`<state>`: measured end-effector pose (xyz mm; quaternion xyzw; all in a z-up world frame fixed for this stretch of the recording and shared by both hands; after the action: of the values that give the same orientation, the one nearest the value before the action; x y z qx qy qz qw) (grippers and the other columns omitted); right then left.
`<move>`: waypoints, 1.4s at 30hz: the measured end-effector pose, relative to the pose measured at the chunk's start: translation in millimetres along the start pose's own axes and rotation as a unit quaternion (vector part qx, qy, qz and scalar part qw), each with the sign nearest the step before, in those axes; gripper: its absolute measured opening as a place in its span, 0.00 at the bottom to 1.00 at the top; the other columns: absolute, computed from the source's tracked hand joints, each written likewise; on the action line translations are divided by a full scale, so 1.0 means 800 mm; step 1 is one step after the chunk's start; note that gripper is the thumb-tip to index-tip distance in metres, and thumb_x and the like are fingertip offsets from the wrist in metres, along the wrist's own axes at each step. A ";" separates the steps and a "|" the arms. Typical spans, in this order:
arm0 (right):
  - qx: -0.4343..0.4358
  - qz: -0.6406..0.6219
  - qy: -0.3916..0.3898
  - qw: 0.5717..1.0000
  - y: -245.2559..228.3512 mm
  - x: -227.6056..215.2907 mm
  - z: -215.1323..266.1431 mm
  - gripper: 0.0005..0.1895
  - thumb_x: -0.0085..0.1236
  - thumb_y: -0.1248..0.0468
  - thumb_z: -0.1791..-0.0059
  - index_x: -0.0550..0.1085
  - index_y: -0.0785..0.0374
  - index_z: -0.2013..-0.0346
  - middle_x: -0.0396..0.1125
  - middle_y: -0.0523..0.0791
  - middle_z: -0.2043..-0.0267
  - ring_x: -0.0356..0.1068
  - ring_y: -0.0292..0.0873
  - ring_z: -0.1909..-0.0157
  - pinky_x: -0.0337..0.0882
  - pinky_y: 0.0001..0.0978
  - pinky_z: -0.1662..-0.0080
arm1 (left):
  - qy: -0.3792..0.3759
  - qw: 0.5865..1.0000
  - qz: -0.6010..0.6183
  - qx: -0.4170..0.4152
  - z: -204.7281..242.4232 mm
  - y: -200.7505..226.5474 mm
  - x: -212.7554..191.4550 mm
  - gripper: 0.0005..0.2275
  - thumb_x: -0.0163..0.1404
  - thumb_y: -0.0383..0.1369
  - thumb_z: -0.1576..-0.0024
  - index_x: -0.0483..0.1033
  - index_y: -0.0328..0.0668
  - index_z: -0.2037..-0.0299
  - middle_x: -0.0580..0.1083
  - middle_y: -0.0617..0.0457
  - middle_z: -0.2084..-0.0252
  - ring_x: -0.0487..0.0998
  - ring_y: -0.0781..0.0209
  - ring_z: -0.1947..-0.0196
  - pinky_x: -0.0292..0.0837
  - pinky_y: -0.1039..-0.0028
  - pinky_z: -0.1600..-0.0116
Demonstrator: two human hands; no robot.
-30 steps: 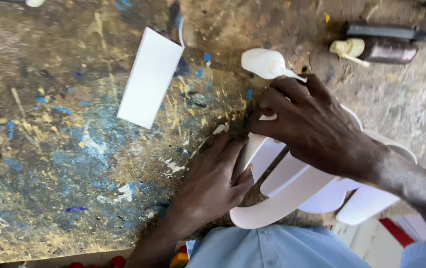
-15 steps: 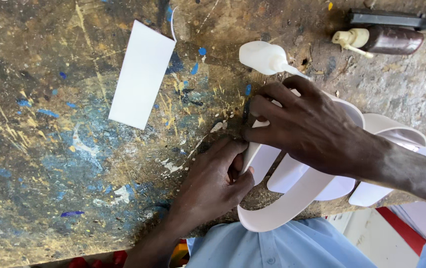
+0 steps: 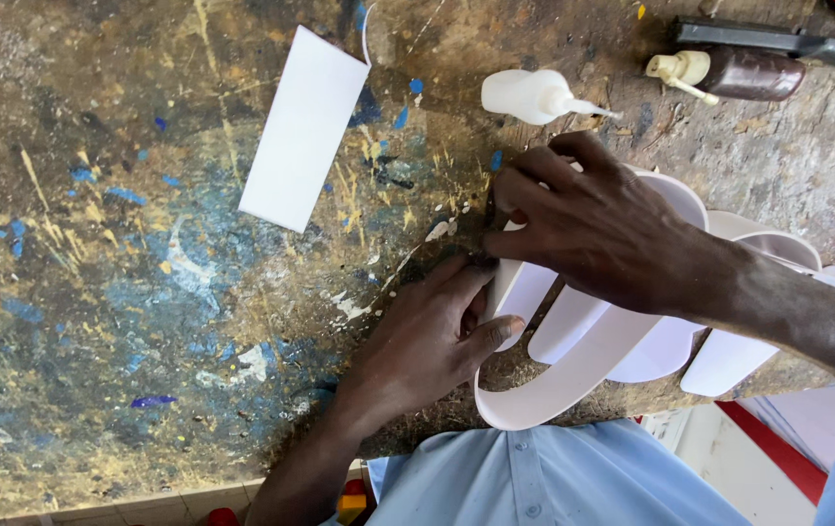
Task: The person assembles white plastic components on a workbench. They apply glue from a small bottle to the edges of the parts and press them together to form a larger structure.
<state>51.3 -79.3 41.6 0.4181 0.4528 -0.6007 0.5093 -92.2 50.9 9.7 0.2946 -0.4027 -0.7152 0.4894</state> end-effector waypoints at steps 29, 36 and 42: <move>-0.001 -0.016 0.013 1.000 0.004 -0.003 -0.002 0.11 0.63 0.63 0.42 0.78 0.40 0.49 0.69 0.42 0.53 0.72 0.49 0.46 0.68 0.48 0.36 | -0.007 1.000 0.004 -0.022 -0.005 0.004 -0.017 0.18 0.59 0.53 0.39 0.80 0.47 0.55 0.73 0.55 0.63 0.72 0.58 0.68 0.66 0.63 0.63; -0.002 -0.010 0.024 1.000 0.003 -0.005 -0.004 0.08 0.63 0.63 0.43 0.76 0.41 0.60 0.67 0.41 0.56 0.71 0.49 0.49 0.69 0.48 0.36 | 0.007 0.997 -0.039 -0.059 0.005 0.004 -0.016 0.19 0.54 0.56 0.36 0.79 0.49 0.56 0.76 0.54 0.64 0.74 0.54 0.66 0.67 0.59 0.61; -0.004 0.004 0.032 0.999 0.003 -0.009 -0.005 0.09 0.63 0.63 0.43 0.75 0.41 0.61 0.67 0.41 0.57 0.71 0.48 0.51 0.70 0.46 0.37 | 0.023 0.999 -0.007 -0.027 0.016 0.012 -0.011 0.22 0.53 0.48 0.35 0.79 0.48 0.35 0.79 0.51 0.56 0.78 0.56 0.67 0.74 0.63 0.61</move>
<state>54.6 -74.0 47.3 0.4374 0.4693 -0.5829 0.4986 -95.1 61.2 25.0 0.3007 -0.3697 -0.7225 0.5009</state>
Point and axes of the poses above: each hand's wrist, its own z-axis away from the middle knuckle, its own x-axis out of the palm, y = z × x, the point moved 4 cm from there along -z, towards the middle knuckle
